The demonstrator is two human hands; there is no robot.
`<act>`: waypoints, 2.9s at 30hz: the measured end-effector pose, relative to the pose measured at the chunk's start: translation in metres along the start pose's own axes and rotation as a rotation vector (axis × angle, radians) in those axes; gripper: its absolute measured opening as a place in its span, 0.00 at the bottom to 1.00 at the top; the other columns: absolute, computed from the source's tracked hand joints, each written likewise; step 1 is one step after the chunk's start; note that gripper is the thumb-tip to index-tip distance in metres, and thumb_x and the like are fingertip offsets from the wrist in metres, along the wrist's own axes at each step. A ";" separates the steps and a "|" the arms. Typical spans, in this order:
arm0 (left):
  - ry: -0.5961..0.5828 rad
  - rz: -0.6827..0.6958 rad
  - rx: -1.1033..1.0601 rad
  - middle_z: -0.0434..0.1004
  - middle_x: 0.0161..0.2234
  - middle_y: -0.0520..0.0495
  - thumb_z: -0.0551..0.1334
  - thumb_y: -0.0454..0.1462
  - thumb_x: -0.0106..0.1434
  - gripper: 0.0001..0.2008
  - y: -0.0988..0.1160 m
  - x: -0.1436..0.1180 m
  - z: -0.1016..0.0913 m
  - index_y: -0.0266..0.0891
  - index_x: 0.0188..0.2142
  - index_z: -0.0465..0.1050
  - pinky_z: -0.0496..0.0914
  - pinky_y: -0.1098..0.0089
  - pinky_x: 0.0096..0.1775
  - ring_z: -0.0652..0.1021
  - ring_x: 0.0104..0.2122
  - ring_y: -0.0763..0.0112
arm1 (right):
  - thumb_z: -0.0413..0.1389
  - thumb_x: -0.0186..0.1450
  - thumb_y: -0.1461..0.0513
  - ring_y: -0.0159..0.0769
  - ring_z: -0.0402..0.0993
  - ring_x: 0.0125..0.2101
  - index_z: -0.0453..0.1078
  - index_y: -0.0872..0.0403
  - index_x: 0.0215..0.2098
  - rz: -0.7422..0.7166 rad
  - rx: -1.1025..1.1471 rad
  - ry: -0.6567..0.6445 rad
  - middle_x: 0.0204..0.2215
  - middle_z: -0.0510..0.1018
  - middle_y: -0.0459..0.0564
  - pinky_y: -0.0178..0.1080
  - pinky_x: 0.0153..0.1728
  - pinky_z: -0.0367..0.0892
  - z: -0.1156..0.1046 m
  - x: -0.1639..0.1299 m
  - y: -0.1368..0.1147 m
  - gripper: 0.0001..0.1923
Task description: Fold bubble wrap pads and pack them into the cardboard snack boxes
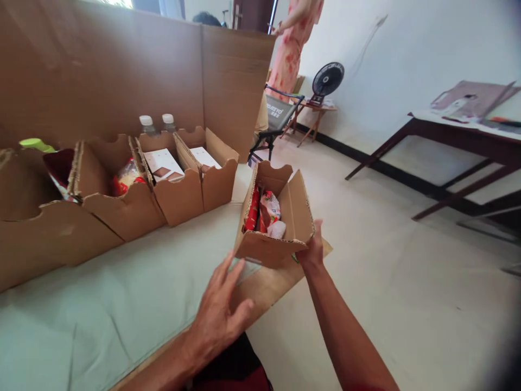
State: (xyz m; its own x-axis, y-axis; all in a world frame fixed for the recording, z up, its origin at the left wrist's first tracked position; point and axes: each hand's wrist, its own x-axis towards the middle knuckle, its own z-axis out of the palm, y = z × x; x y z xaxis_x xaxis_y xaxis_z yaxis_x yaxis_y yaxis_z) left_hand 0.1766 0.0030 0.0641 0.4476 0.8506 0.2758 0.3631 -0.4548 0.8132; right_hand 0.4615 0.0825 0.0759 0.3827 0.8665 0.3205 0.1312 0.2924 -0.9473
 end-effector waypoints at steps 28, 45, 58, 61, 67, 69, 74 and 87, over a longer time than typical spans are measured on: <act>0.025 0.423 0.764 0.69 0.67 0.32 0.62 0.38 0.64 0.26 -0.047 -0.012 -0.017 0.36 0.61 0.73 0.55 0.49 0.66 0.64 0.68 0.47 | 0.62 0.42 0.61 0.52 0.75 0.53 0.75 0.49 0.45 0.181 0.002 -0.466 0.46 0.85 0.48 0.56 0.62 0.66 0.052 0.203 0.040 0.29; -0.005 0.314 0.728 0.70 0.67 0.36 0.64 0.41 0.65 0.27 -0.047 -0.014 -0.014 0.42 0.63 0.71 0.66 0.43 0.63 0.69 0.67 0.46 | 0.56 0.66 0.61 0.36 0.75 0.31 0.65 0.48 0.67 -0.344 -0.531 -0.422 0.33 0.81 0.44 0.40 0.40 0.71 0.126 0.123 -0.065 0.31; 0.387 0.084 0.331 0.63 0.70 0.33 0.59 0.38 0.72 0.31 -0.056 -0.011 -0.027 0.45 0.72 0.56 0.70 0.42 0.63 0.66 0.70 0.47 | 0.55 0.64 0.65 0.36 0.76 0.29 0.77 0.50 0.36 -0.367 -0.848 -0.530 0.30 0.83 0.46 0.38 0.34 0.67 0.053 0.028 -0.114 0.08; 0.416 0.034 0.275 0.62 0.70 0.33 0.60 0.39 0.72 0.32 -0.049 -0.010 -0.036 0.47 0.73 0.54 0.69 0.40 0.64 0.67 0.69 0.47 | 0.58 0.62 0.61 0.43 0.79 0.32 0.78 0.47 0.35 -0.367 -0.753 -0.453 0.32 0.84 0.48 0.44 0.38 0.72 -0.018 -0.011 -0.119 0.06; 0.314 -0.109 0.045 0.57 0.74 0.34 0.63 0.43 0.69 0.39 -0.012 0.024 -0.039 0.46 0.75 0.50 0.65 0.40 0.66 0.64 0.71 0.45 | 0.65 0.63 0.47 0.53 0.80 0.54 0.60 0.38 0.71 -0.089 -0.364 -0.068 0.60 0.79 0.54 0.53 0.50 0.76 -0.103 -0.065 -0.085 0.40; 0.247 -0.128 -0.097 0.57 0.74 0.34 0.64 0.44 0.67 0.41 0.000 0.045 -0.032 0.44 0.75 0.50 0.64 0.40 0.66 0.63 0.71 0.44 | 0.65 0.63 0.44 0.55 0.78 0.57 0.56 0.39 0.73 -0.018 -0.301 -0.097 0.63 0.77 0.56 0.56 0.54 0.75 -0.104 -0.078 -0.068 0.45; 0.265 -0.135 -0.297 0.71 0.65 0.34 0.63 0.43 0.64 0.35 0.011 0.060 -0.022 0.39 0.68 0.60 0.70 0.47 0.62 0.75 0.62 0.50 | 0.67 0.62 0.43 0.63 0.74 0.61 0.73 0.48 0.60 0.075 -0.409 -0.189 0.59 0.79 0.59 0.62 0.61 0.70 -0.059 -0.087 -0.054 0.33; 0.826 -0.375 -0.027 0.76 0.51 0.44 0.69 0.49 0.60 0.28 -0.045 -0.038 -0.146 0.43 0.56 0.68 0.72 0.61 0.53 0.78 0.48 0.60 | 0.66 0.61 0.46 0.53 0.76 0.57 0.69 0.52 0.62 -0.044 -0.126 -0.735 0.58 0.79 0.57 0.54 0.59 0.72 0.151 -0.030 -0.048 0.35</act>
State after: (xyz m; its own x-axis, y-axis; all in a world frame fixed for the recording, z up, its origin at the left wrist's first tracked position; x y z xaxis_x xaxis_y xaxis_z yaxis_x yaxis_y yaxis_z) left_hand 0.0240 0.0298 0.0918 -0.4284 0.8650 0.2614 0.3432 -0.1119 0.9326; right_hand 0.3053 0.1038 0.1110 -0.3294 0.9152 0.2323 0.2535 0.3227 -0.9119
